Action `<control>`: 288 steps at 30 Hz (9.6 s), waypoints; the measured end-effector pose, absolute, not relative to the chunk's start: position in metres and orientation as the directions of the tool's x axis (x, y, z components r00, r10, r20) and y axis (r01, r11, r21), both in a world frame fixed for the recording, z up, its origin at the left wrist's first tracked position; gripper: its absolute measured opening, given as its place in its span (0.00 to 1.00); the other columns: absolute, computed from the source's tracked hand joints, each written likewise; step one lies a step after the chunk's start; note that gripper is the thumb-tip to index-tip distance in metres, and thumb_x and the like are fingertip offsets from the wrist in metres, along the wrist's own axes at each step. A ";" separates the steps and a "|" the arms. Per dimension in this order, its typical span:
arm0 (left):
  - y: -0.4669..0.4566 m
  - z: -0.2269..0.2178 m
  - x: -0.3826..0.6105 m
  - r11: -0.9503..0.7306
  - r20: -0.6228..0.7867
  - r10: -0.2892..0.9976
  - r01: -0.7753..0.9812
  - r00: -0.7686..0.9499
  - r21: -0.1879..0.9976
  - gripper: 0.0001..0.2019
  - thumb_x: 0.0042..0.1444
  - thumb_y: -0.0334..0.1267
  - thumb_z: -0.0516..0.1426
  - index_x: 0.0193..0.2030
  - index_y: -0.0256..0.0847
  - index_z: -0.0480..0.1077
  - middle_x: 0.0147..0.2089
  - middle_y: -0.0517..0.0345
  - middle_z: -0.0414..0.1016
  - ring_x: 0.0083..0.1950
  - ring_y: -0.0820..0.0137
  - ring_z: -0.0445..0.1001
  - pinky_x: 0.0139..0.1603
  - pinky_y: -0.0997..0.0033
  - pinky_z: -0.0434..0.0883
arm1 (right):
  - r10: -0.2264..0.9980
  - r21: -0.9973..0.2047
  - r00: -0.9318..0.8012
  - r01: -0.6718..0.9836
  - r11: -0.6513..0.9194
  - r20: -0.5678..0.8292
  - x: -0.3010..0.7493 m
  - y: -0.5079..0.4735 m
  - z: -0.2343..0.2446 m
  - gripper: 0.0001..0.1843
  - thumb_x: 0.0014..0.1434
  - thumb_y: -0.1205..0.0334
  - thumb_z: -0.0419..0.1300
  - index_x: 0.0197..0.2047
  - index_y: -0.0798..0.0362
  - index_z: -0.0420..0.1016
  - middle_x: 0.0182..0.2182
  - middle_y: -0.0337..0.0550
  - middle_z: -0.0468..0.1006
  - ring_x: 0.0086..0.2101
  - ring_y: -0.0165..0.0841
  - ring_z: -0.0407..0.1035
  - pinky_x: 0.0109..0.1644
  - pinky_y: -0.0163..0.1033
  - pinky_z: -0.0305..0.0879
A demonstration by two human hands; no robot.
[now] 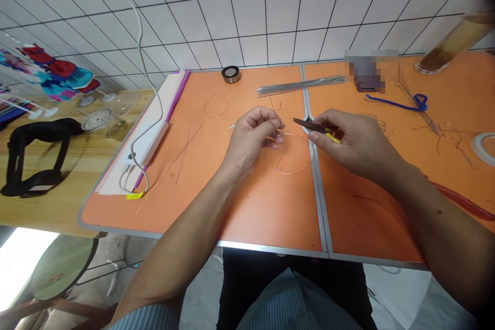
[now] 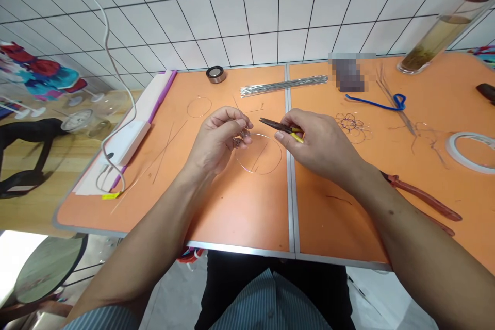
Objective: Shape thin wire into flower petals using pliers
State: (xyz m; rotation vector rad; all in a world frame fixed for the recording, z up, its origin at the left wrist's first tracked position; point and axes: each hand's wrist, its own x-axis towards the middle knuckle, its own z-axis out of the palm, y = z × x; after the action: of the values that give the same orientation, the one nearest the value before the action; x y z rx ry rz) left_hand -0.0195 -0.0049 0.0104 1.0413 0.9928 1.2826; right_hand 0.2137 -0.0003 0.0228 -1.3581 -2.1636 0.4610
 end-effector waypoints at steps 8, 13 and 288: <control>-0.005 0.013 -0.019 0.035 -0.040 0.999 -0.390 -0.005 0.920 0.09 0.54 0.37 0.69 0.36 0.42 0.74 0.37 0.60 0.79 0.30 0.76 0.78 0.26 0.78 0.72 | 0.869 -0.563 -0.387 0.662 0.494 0.307 0.204 0.001 -0.003 0.08 0.70 0.52 0.64 0.42 0.46 0.76 0.31 0.40 0.78 0.32 0.38 0.71 0.36 0.43 0.58; -0.006 0.016 -0.019 0.059 -0.082 0.996 -0.403 -0.041 0.913 0.10 0.53 0.38 0.70 0.36 0.42 0.73 0.36 0.61 0.78 0.34 0.75 0.78 0.27 0.80 0.72 | 0.859 -0.577 -0.399 0.637 0.510 0.320 0.201 -0.001 -0.008 0.08 0.70 0.53 0.63 0.42 0.46 0.75 0.32 0.39 0.78 0.32 0.37 0.71 0.36 0.43 0.60; -0.011 0.007 -0.003 -0.061 -0.019 0.979 -0.382 -0.202 0.922 0.08 0.53 0.32 0.67 0.32 0.41 0.71 0.31 0.63 0.75 0.39 0.69 0.85 0.39 0.73 0.76 | 0.947 -0.975 -0.322 0.213 0.066 -0.006 0.175 -0.019 -0.009 0.14 0.68 0.48 0.65 0.38 0.51 0.76 0.27 0.36 0.72 0.30 0.32 0.66 0.35 0.39 0.60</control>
State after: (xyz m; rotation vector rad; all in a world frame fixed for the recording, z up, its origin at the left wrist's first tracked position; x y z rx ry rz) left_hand -0.0032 -0.0110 0.0069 0.8208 1.0374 1.5332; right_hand 0.1750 -0.0186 -0.0088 -1.1768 -1.6350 1.3091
